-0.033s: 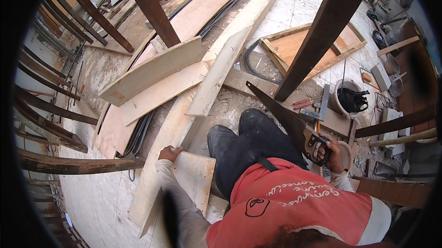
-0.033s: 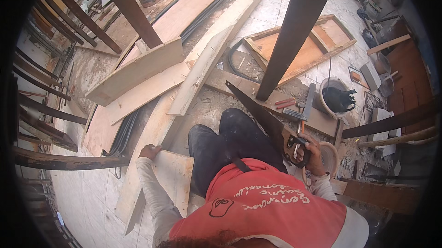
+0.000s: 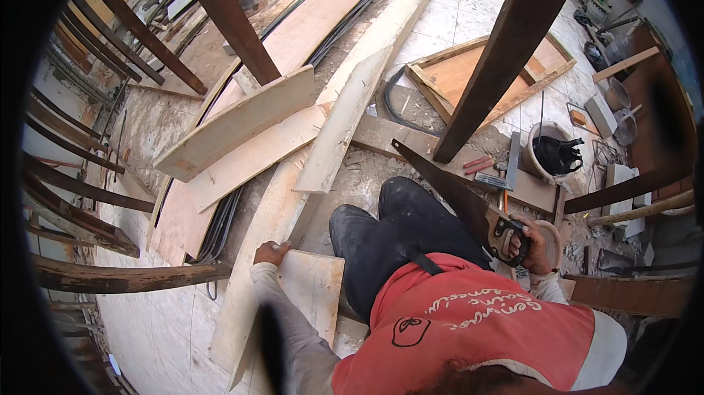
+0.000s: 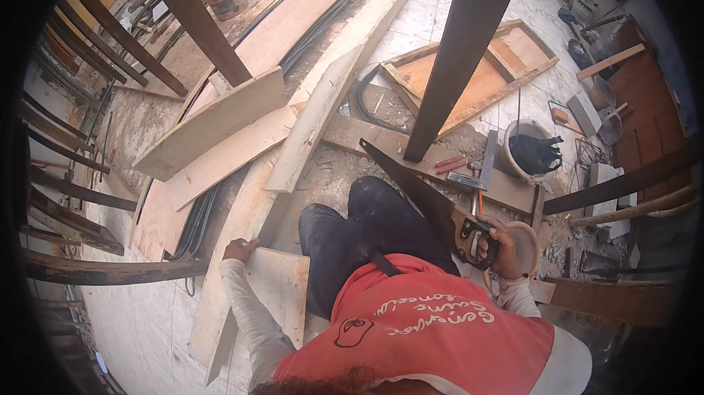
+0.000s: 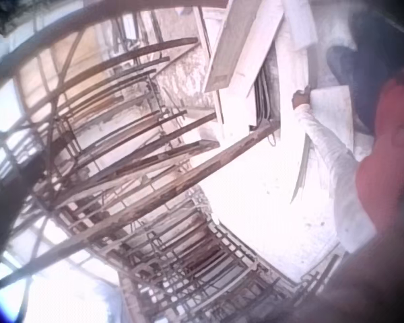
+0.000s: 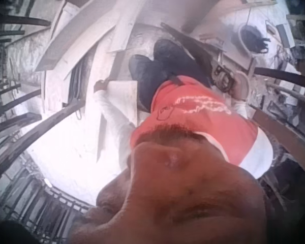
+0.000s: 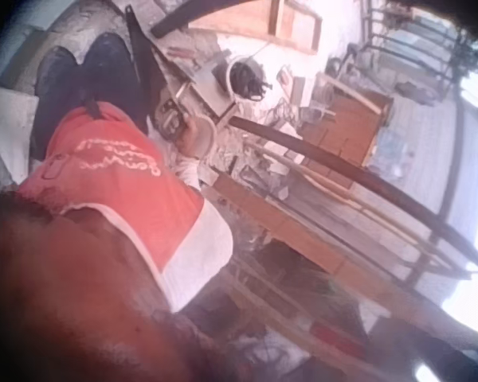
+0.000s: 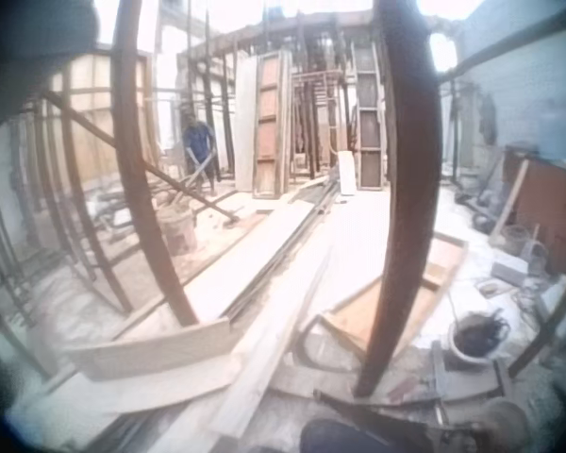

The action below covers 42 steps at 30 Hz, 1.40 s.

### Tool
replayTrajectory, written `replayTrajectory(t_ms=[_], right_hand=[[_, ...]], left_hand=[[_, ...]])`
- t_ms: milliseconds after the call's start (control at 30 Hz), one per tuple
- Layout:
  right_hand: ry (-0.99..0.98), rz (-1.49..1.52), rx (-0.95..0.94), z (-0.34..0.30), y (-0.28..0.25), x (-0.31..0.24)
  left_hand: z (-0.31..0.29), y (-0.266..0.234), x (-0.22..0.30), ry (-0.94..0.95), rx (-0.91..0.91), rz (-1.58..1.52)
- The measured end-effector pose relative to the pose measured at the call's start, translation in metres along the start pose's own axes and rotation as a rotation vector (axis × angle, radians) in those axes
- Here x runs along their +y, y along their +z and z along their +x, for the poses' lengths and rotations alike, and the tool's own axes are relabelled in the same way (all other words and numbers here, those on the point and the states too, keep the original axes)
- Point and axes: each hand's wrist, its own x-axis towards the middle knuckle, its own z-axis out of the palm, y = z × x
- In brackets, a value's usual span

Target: The person prepares wooden boards by using a saw to cut a notch, hammering nails into the boards, and using pliers to pull out or adjust nails.

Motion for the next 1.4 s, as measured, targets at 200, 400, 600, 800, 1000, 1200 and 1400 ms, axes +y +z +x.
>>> replayTrajectory(t_ms=[200, 400, 600, 800, 1000, 1200, 1400], right_hand=[[0.026, 0.349, 0.193, -0.066, -0.052, 0.016], [0.025, 0.521, 0.277, -0.103, -0.073, 0.032], [-0.047, 0.502, 0.280, -0.116, -0.055, 0.047], [-0.149, 0.643, 0.381, -0.149, -0.065, 0.082], [-0.317, 0.612, 0.252, -0.070, -0.041, 0.056], [-0.647, -0.647, 0.274, 0.039, -0.018, 0.043], [-0.413, -1.223, 0.014, 0.116, 0.000, 0.096]], left_hand=[[-0.020, -0.002, 0.025, 0.074, 0.393, -0.142], [-0.037, 0.066, 0.004, -0.046, 0.282, -0.078], [0.030, 0.031, 0.082, -0.020, 0.256, -0.438], [0.094, 0.018, 0.148, -0.301, 0.092, -1.063], [0.172, 0.045, 0.125, -0.105, 0.121, -1.089], [0.194, 0.051, 0.081, 0.170, 0.215, -0.827], [0.166, 0.042, 0.109, 0.115, 0.357, -0.788]])
